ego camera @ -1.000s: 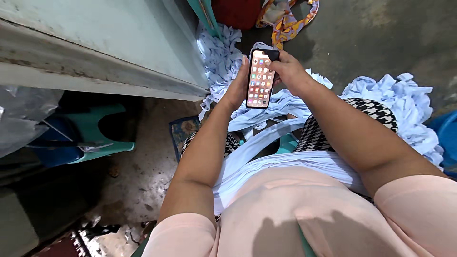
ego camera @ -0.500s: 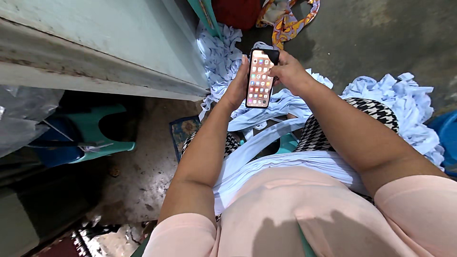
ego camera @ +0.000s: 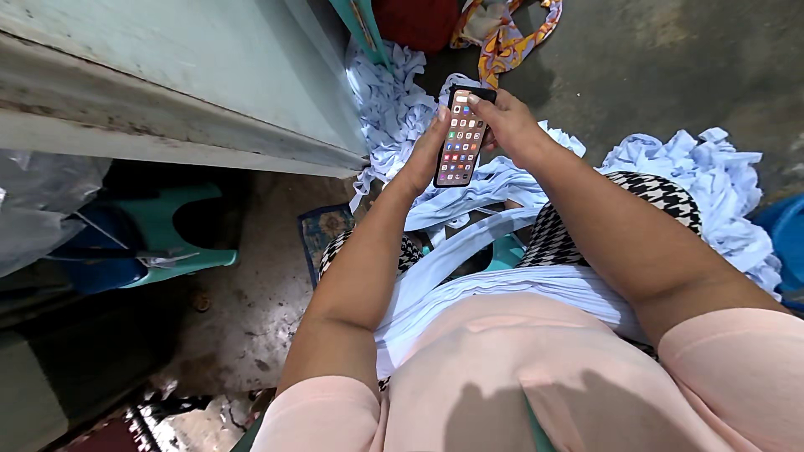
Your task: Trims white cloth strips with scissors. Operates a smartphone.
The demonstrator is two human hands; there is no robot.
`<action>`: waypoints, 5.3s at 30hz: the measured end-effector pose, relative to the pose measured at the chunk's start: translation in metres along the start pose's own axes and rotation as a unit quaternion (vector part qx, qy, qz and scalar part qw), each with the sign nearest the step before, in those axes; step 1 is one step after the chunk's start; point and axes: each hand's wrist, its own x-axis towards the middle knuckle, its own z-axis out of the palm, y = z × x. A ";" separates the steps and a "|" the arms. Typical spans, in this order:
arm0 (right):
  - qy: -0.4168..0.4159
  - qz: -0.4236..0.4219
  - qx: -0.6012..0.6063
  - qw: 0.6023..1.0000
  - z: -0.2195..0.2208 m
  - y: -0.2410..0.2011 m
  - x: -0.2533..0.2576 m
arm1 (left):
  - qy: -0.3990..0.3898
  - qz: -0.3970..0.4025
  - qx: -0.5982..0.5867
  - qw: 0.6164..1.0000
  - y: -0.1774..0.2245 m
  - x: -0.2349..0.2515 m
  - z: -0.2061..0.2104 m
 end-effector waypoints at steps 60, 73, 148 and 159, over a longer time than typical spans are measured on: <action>-0.124 -0.020 0.015 0.992 0.010 0.007 -0.007 | 0.056 0.002 -0.109 0.992 0.013 0.002 -0.015; -0.019 -0.075 0.100 0.992 0.001 0.002 0.001 | -0.010 -0.035 -0.041 0.999 0.004 0.002 -0.002; -0.129 0.069 0.085 0.986 0.008 -0.005 -0.016 | 0.093 -0.007 -0.100 0.991 0.013 -0.002 -0.002; -0.138 0.065 0.090 0.984 0.011 -0.001 -0.016 | 0.072 0.001 -0.112 0.991 0.013 -0.001 -0.008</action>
